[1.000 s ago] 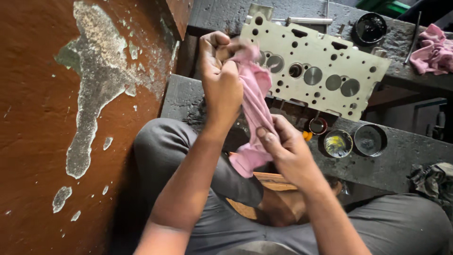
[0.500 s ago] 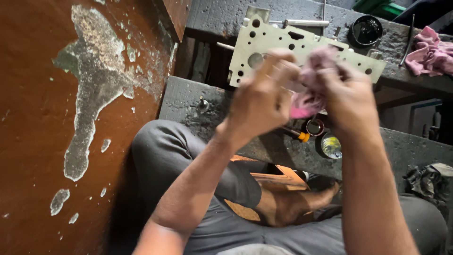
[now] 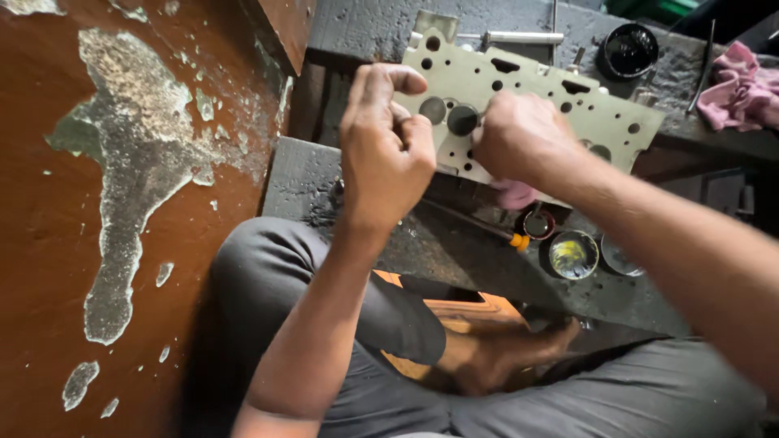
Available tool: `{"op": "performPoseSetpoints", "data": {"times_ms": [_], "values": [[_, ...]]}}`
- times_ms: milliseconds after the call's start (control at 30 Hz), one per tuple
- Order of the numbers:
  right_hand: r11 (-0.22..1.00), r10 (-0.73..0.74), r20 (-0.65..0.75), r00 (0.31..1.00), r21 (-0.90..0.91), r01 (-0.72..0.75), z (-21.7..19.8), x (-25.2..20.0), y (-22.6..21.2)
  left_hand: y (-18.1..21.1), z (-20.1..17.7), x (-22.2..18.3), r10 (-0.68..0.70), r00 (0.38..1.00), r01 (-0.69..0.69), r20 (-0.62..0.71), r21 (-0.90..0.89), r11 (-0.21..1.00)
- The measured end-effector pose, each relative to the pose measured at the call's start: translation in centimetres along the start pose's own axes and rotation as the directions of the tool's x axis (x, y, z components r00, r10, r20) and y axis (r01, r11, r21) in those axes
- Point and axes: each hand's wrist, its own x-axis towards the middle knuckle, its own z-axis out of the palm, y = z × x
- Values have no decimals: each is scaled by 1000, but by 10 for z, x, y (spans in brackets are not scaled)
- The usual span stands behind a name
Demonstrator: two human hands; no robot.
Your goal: The person applies grinding paste to a valve, inserts it into the cylinder head, and spins the valve stem by hand and with a tool to lap the valve seat. They wipe the valves and the cylinder head with a cloth, and use a screwdriver to adjust components.
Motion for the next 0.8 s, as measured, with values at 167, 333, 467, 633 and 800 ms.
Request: {"op": "performPoseSetpoints", "data": {"times_ms": [167,333,467,633,800], "values": [[49,-48,31,998,998,-28,35,-14,39,-8,27,-15,-266,953,287,146,-146,947],[-219,-450,-156,879,974,61,109,-79,44,-20,46,-38,-298,877,394,376,-211,894],[15,-431,-303,850,940,342,136,-98,10,-11,39,-24,-615,736,673,284,-407,617],[418,-310,-323,894,798,433,140,-137,10,-5,-1,3,-226,950,112,-216,-439,891],[81,-255,-494,831,846,528,115,-136,45,-2,8,-7,137,973,-166,-187,-150,975]]}}
